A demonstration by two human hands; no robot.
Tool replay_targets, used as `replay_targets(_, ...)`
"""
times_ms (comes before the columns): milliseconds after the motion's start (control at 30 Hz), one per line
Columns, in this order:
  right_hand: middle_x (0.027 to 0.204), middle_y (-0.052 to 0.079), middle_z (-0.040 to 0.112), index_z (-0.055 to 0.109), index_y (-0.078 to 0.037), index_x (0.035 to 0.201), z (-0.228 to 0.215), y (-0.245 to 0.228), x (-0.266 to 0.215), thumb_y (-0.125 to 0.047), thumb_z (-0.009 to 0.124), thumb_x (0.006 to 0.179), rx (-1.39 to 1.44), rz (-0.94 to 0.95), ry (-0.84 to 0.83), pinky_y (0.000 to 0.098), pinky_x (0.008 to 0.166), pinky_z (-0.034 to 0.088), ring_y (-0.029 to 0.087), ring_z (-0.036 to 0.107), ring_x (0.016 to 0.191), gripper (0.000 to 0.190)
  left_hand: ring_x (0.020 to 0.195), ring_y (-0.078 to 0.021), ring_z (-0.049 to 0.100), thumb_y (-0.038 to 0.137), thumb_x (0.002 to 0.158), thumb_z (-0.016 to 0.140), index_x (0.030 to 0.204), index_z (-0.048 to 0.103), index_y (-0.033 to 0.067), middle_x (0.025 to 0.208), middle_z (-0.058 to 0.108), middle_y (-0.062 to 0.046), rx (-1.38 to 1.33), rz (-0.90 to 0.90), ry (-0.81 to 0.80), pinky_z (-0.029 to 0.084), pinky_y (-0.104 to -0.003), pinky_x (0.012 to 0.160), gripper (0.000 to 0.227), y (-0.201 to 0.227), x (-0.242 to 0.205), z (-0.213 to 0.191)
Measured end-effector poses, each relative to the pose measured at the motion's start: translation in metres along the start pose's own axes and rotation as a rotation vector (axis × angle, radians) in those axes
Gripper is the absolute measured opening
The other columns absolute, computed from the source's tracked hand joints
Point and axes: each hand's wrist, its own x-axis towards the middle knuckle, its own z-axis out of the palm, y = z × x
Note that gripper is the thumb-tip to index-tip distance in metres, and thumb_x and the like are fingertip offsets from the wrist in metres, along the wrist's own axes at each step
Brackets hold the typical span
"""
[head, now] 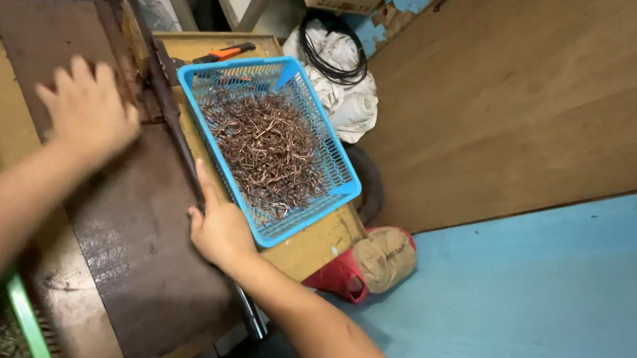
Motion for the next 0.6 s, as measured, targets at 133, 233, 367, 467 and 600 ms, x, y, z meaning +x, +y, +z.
replay_targets(133, 0.088, 0.031, 0.074, 0.030, -0.020, 0.172, -0.001, 0.003, -0.001, -0.017, 0.062, 0.100, 0.051, -0.027, 0.032, 0.0632, 0.062, 0.053, 0.053, 0.068, 0.067, 0.079, 0.128, -0.0590, 0.054, 0.044, 0.105, 0.064, 0.134, 0.077, 0.0024, 0.139, 0.061, -0.034, -0.066, 0.057, -0.038, 0.024, -0.089, 0.110, 0.053, -0.033, 0.045, 0.025)
replay_targets(233, 0.084, 0.024, 0.075, 0.028, -0.022, 0.173, -0.002, 0.004, 0.000, -0.018, 0.064, 0.100, 0.056, -0.015, -0.001, 0.0566, 0.062, 0.055, 0.048, 0.070, 0.069, 0.082, 0.128, -0.0564, 0.060, 0.026, 0.105, 0.064, 0.129, 0.086, 0.0132, 0.135, 0.072, -0.031, 0.011, 0.028, -0.061, 0.022, -0.087, 0.112, 0.035, -0.045, 0.064, 0.040)
replay_targets(367, 0.091, 0.026, 0.075, 0.020, -0.023, 0.175, -0.030, -0.005, 0.002, -0.017, 0.060, 0.103, 0.104, 0.051, -0.168, 0.0548, 0.067, 0.057, 0.045, 0.072, 0.073, 0.083, 0.129, -0.0610, 0.056, 0.027, 0.104, 0.065, 0.142, 0.083, 0.0200, 0.139, 0.069, -0.033, -0.064, 0.046, -0.057, 0.016, -0.089, 0.113, 0.043, -0.056, 0.075, 0.059)
replay_targets(467, 0.104, 0.032, 0.075, 0.015, -0.022, 0.176, -0.068, -0.023, 0.009, -0.018, 0.058, 0.101, 0.114, 0.050, -0.265, 0.0582, 0.079, 0.057, 0.051, 0.073, 0.084, 0.086, 0.125, -0.0543, 0.061, 0.026, 0.106, 0.064, 0.141, 0.083, 0.0262, 0.135, 0.074, -0.029, 0.030, 0.045, -0.117, 0.018, -0.085, 0.115, 0.040, -0.053, 0.077, 0.047)
replay_targets(600, 0.114, 0.028, 0.075, 0.000, -0.027, 0.177, -0.135, -0.058, 0.022, -0.027, 0.058, 0.105, 0.014, 0.103, -0.453, 0.0468, 0.073, 0.065, 0.038, 0.078, 0.084, 0.092, 0.128, -0.0470, 0.063, 0.031, 0.108, 0.055, 0.137, 0.079, 0.0396, 0.143, 0.071, -0.020, 0.095, 0.155, -0.252, 0.023, -0.083, 0.114, 0.039, -0.041, 0.062, 0.034)
